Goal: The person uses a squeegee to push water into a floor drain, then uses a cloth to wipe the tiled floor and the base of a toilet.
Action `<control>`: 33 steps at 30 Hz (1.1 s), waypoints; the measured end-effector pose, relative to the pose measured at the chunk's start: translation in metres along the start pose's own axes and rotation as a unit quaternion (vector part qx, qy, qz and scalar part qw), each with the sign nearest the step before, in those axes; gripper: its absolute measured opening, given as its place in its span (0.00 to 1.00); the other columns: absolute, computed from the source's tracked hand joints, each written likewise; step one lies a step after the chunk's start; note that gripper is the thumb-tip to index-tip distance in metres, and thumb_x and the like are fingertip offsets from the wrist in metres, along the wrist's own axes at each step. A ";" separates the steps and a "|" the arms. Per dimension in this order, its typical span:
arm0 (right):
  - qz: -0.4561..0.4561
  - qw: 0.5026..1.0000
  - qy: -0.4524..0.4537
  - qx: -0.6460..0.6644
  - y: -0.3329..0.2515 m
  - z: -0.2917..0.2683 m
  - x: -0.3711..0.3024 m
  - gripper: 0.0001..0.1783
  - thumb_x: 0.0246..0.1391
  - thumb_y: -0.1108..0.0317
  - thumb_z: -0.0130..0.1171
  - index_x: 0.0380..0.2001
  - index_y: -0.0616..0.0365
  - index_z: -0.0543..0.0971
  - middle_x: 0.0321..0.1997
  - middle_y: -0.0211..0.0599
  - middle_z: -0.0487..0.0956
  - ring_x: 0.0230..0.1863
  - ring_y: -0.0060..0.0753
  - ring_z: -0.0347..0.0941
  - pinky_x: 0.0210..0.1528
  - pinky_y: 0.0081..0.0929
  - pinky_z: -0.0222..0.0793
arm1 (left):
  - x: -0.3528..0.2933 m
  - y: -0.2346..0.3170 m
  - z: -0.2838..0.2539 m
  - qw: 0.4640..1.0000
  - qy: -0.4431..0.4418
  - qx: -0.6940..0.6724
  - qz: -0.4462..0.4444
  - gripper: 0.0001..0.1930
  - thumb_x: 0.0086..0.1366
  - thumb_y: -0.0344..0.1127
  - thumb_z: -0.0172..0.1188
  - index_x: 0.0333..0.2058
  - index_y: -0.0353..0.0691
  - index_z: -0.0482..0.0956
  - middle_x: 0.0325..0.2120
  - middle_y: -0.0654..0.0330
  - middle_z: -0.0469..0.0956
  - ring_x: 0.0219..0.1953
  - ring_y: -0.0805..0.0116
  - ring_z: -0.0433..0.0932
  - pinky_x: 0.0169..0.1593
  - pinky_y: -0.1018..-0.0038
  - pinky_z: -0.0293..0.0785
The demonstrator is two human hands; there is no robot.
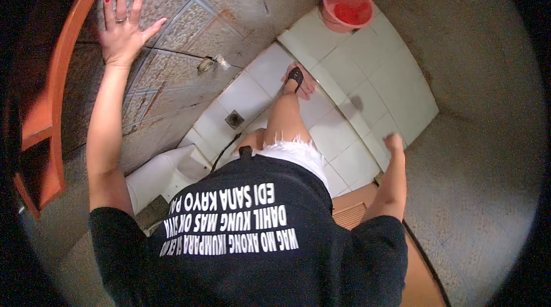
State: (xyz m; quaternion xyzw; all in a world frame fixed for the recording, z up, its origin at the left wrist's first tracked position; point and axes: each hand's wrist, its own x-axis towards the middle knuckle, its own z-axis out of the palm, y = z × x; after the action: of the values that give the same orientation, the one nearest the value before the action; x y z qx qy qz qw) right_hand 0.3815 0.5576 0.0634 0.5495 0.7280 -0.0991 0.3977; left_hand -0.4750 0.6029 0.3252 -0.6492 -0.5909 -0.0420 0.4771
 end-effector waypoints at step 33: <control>0.026 0.859 -0.103 0.500 -0.399 0.095 0.083 0.14 0.48 0.66 0.55 0.37 0.61 0.77 0.33 0.51 0.78 0.36 0.50 0.76 0.39 0.36 0.71 | -0.243 0.402 0.037 0.702 -0.360 -0.613 -0.043 0.22 0.48 0.38 0.63 0.43 0.41 0.73 0.49 0.50 0.66 0.56 0.49 0.61 0.57 0.55 0.56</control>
State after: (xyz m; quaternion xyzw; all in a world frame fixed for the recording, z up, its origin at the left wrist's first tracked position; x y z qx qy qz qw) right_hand 0.0694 0.4119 -0.1737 0.6802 0.5204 -0.4955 0.1449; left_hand -0.2421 0.5124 -0.0741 -0.7377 -0.5889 -0.1790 -0.2773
